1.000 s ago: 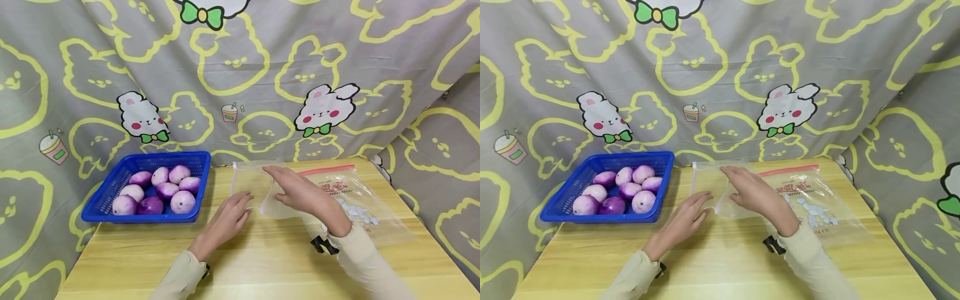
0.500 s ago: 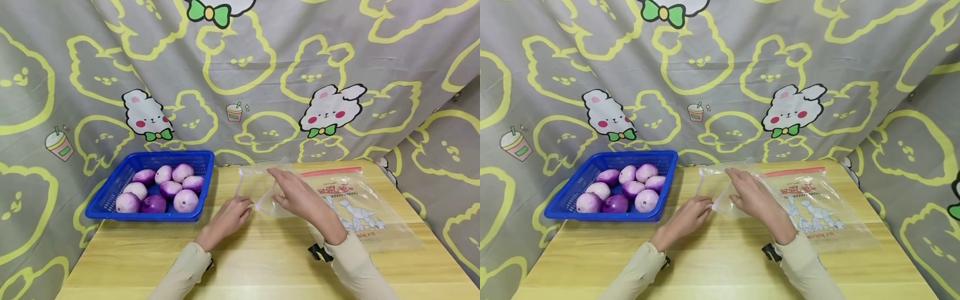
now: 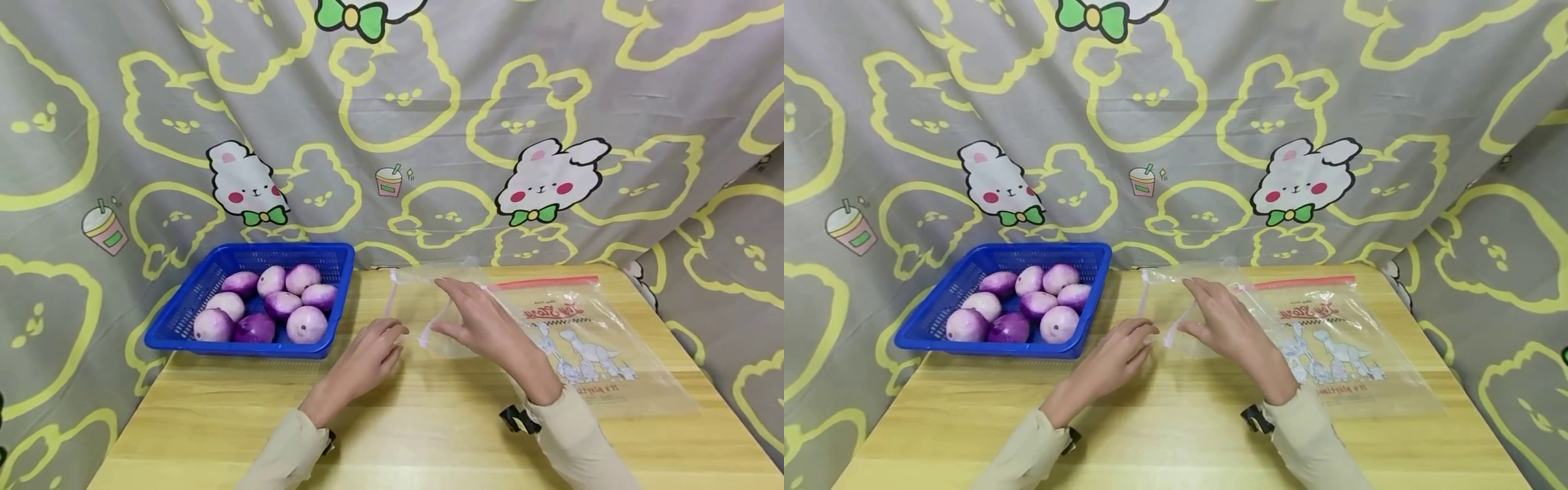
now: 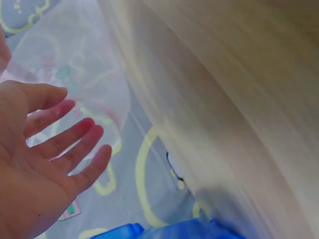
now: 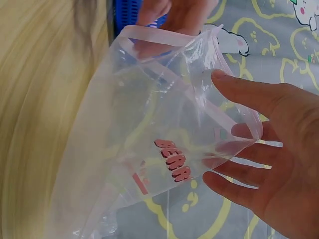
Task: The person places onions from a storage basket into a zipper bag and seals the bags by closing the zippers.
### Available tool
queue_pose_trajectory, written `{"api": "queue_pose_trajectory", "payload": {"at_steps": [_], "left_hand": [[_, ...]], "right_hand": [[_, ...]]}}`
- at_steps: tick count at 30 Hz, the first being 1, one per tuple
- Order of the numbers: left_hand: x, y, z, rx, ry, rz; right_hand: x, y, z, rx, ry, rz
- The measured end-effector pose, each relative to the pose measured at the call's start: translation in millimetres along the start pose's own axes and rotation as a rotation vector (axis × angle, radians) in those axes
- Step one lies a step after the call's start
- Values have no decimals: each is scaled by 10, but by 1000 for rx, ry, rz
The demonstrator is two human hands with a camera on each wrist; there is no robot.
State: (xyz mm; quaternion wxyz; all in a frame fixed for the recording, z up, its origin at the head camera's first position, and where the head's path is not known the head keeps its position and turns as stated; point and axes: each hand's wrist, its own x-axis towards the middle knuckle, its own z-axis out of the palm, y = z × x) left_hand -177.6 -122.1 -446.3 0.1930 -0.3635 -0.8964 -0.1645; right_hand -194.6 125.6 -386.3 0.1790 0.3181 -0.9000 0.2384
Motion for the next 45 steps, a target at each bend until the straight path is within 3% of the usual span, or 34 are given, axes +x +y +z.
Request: {"api": "queue_pose_trajectory", "payload": {"at_steps": [8,13,18,27,35,45], "left_hand": [[-99,-4,-404,-16,119,-43],[-159,-182,-616,18,228,-56],[-261,-403,-739,23,245,-143],[-385,-730,-838,28,182,-248],[-361,-984,-923,-1,44,-332],[-375,-1118,-962,-26,-125,-382]], "right_hand": [[1,-41,24,-4,-3,-2],[-12,-47,25,-1,-19,15],[-26,-21,27,-6,-21,21],[-27,-5,22,-16,-9,33],[-24,-11,-28,-9,-24,61],[-33,10,-55,4,-23,62]]}}
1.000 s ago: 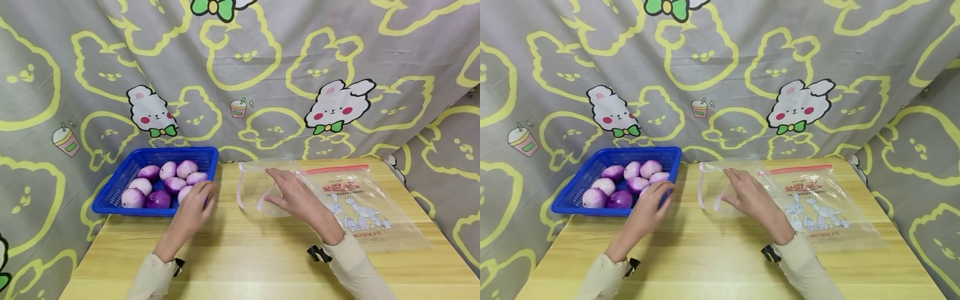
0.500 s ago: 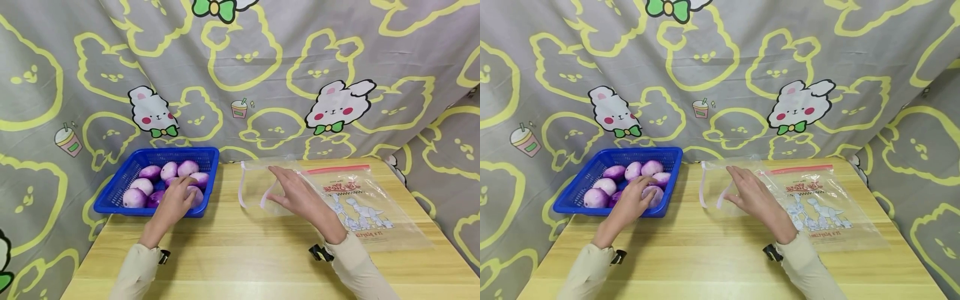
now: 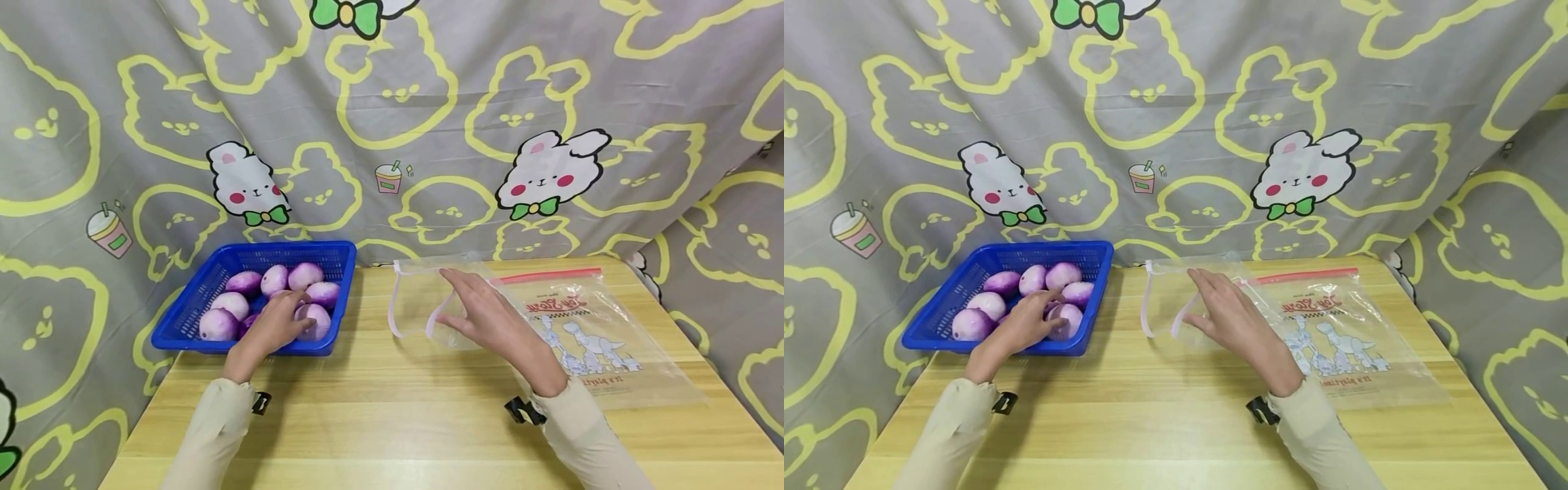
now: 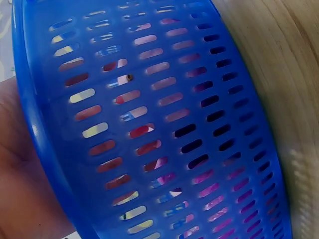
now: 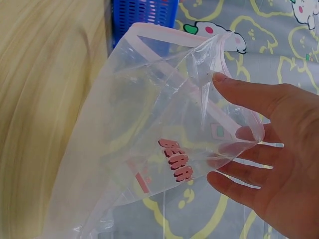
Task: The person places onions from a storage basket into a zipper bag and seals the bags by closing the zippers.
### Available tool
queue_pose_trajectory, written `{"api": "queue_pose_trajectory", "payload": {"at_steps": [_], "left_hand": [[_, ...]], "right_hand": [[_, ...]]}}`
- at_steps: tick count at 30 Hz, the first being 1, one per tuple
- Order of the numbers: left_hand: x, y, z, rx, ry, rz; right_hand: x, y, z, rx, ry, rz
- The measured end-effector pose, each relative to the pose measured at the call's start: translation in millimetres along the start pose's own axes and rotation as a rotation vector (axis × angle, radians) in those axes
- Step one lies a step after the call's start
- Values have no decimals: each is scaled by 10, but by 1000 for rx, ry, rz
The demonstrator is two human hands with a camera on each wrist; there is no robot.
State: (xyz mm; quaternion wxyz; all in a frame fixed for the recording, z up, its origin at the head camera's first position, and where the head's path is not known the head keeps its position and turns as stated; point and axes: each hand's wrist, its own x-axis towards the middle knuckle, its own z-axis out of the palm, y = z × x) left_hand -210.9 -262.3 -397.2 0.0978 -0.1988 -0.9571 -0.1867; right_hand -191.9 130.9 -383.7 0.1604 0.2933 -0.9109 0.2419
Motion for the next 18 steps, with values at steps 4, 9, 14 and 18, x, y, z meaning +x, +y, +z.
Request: {"api": "queue_pose_trajectory", "payload": {"at_steps": [4,9,14,18], "left_hand": [[13,-43,28,-30,-25,16],[37,-54,55,-66,-46,3],[28,-41,50,-49,2,-26],[-24,-21,12,-9,47,-107]], "right_hand": [[-3,2,-3,-1,6,-6],[-14,13,-13,-3,9,-8],[-17,34,-27,-20,33,-24],[-13,51,-29,-22,43,-41]]}}
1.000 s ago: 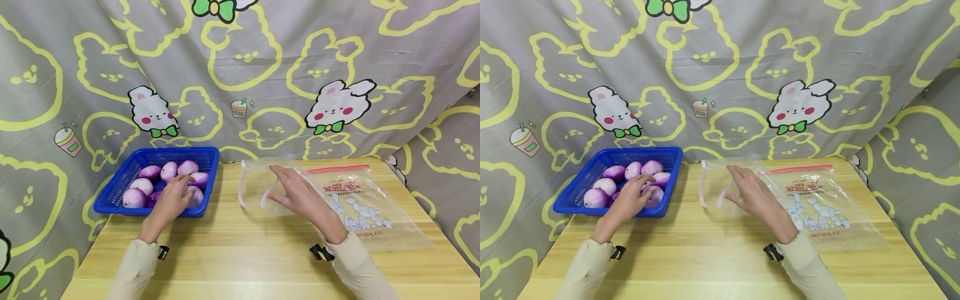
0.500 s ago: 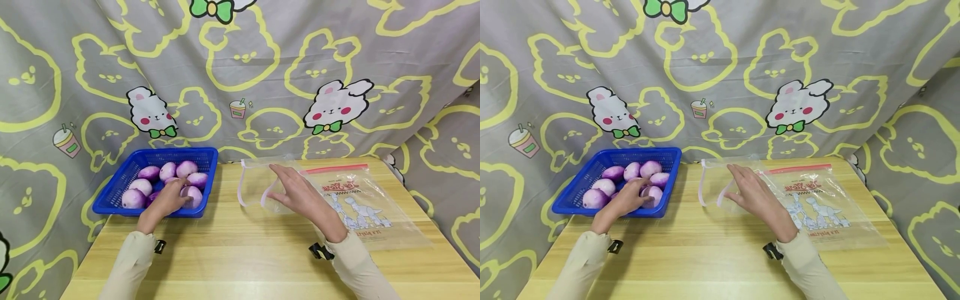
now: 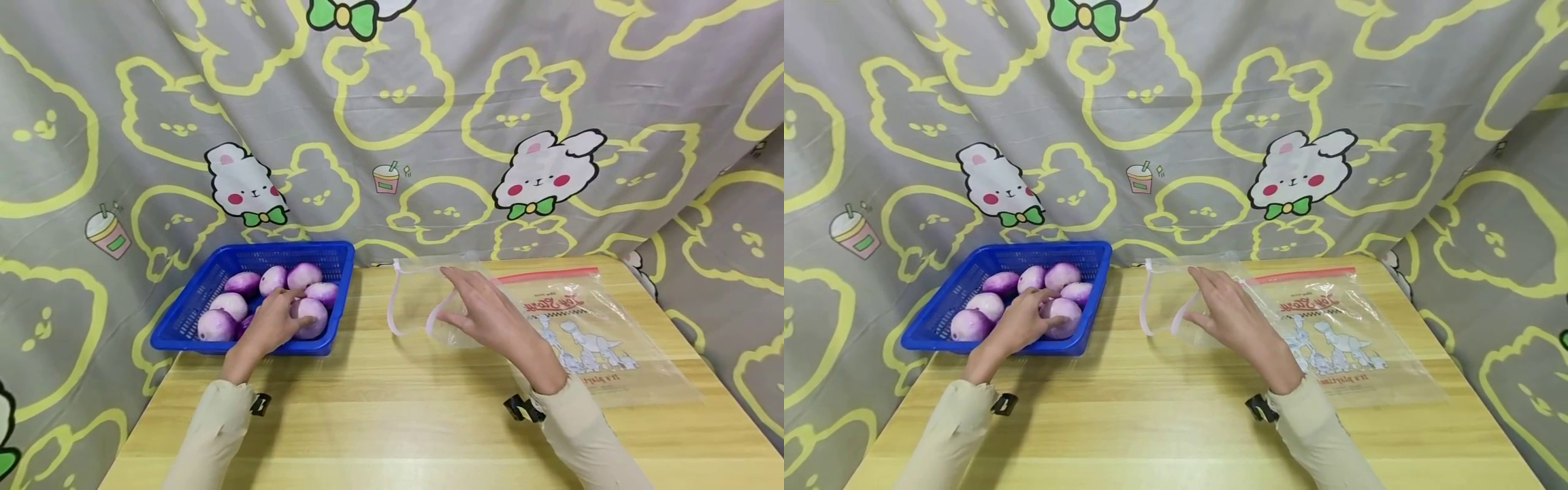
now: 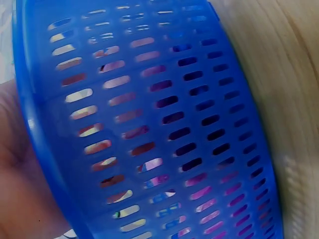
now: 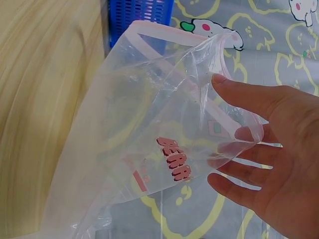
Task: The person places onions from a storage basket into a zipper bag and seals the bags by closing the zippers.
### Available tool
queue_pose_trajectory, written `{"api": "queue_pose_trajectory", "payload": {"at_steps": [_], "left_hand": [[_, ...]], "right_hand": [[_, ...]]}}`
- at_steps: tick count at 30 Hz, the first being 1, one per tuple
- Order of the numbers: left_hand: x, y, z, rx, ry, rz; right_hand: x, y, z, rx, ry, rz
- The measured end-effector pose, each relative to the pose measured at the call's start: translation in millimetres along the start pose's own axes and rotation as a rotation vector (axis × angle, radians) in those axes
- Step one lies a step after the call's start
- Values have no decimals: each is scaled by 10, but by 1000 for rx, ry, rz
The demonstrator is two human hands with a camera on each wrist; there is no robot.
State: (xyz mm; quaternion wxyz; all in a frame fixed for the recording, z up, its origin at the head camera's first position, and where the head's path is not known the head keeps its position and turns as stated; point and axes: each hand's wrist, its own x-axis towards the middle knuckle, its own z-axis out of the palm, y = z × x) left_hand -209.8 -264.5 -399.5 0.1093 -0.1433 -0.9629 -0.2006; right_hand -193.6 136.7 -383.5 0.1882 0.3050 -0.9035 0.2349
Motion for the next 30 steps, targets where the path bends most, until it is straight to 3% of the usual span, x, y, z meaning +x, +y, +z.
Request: {"api": "queue_pose_trajectory", "payload": {"at_steps": [6,14,18,24,30], "left_hand": [[-49,19,-13,-15,67,-15],[-54,89,19,-9,291,40],[-37,198,-10,-30,368,74],[-19,402,-47,-96,409,143],[-25,595,-29,-126,396,210]], "right_hand": [[3,-2,14,4,3,-7],[-7,-15,3,8,-11,14],[-4,-23,-18,7,-17,24],[-4,-28,-41,-2,-16,35],[-1,-22,-56,0,-18,42]]}}
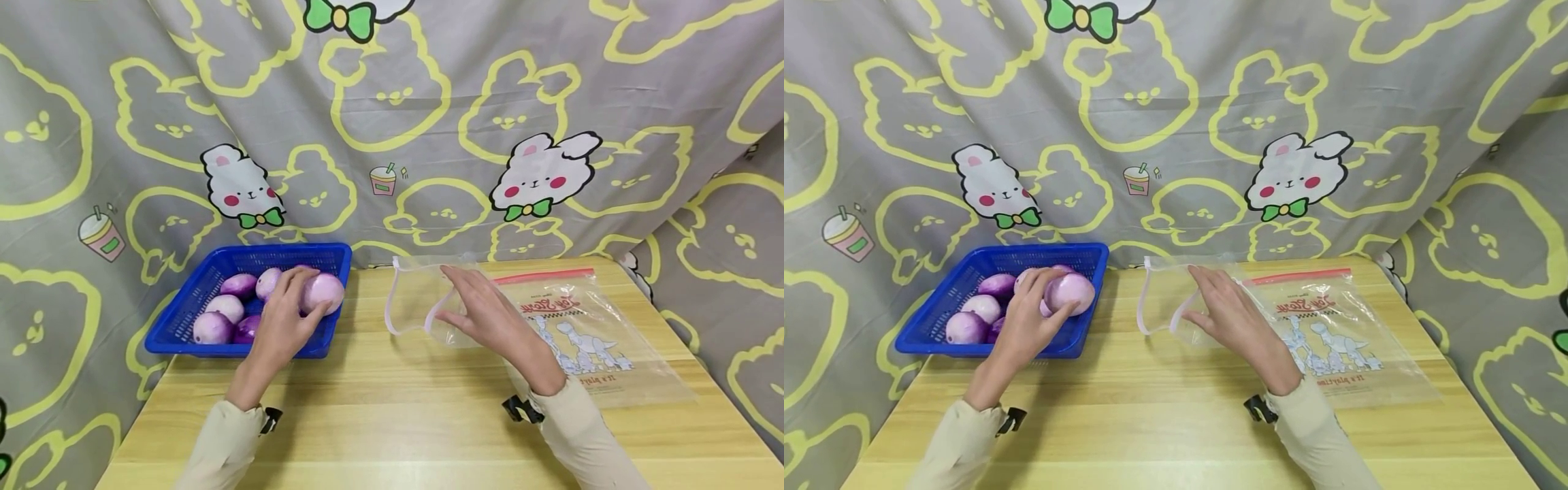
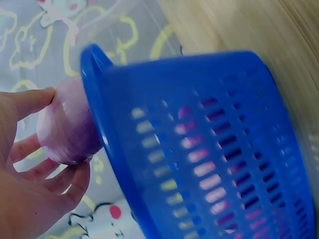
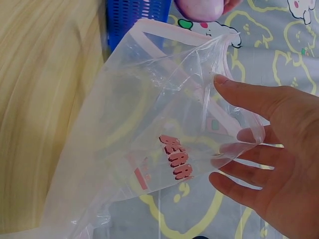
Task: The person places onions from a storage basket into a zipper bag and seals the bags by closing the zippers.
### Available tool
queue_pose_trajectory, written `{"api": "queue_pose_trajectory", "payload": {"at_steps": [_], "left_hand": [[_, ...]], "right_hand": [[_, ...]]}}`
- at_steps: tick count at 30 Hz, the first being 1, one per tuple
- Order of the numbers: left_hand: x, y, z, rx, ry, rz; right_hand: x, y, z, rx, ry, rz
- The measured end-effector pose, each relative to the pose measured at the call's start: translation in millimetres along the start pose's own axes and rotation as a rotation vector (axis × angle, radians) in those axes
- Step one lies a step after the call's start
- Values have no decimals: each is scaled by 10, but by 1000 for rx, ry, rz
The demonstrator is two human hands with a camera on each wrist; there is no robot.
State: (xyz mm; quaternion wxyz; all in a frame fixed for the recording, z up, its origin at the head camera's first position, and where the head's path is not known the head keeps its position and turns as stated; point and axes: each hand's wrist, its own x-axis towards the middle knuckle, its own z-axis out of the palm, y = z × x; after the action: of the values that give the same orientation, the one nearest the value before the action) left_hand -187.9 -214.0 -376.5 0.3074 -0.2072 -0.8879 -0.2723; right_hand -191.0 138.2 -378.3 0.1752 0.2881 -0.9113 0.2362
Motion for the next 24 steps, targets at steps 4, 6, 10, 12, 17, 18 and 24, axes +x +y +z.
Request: {"api": "queue_pose_trajectory", "payload": {"at_steps": [4,6,10,12,17,18,24], "left_hand": [[11,122,46,-23,-11,49],[20,181,75,-33,-19,64],[44,301,135,-56,-35,85],[54,358,167,-66,-41,93],[74,488,247,-81,-62,94],[79,513,265,-84,-67,93],[121,629,408,-94,-85,129]], "right_hand": [[-4,14,-5,3,9,-6],[-5,19,-6,4,18,-12],[-6,22,-11,8,35,-22],[-10,24,-14,9,39,-25],[-24,8,-43,15,45,-27],[-26,0,-52,17,46,-28],[-23,-30,-86,23,41,-30]]}}
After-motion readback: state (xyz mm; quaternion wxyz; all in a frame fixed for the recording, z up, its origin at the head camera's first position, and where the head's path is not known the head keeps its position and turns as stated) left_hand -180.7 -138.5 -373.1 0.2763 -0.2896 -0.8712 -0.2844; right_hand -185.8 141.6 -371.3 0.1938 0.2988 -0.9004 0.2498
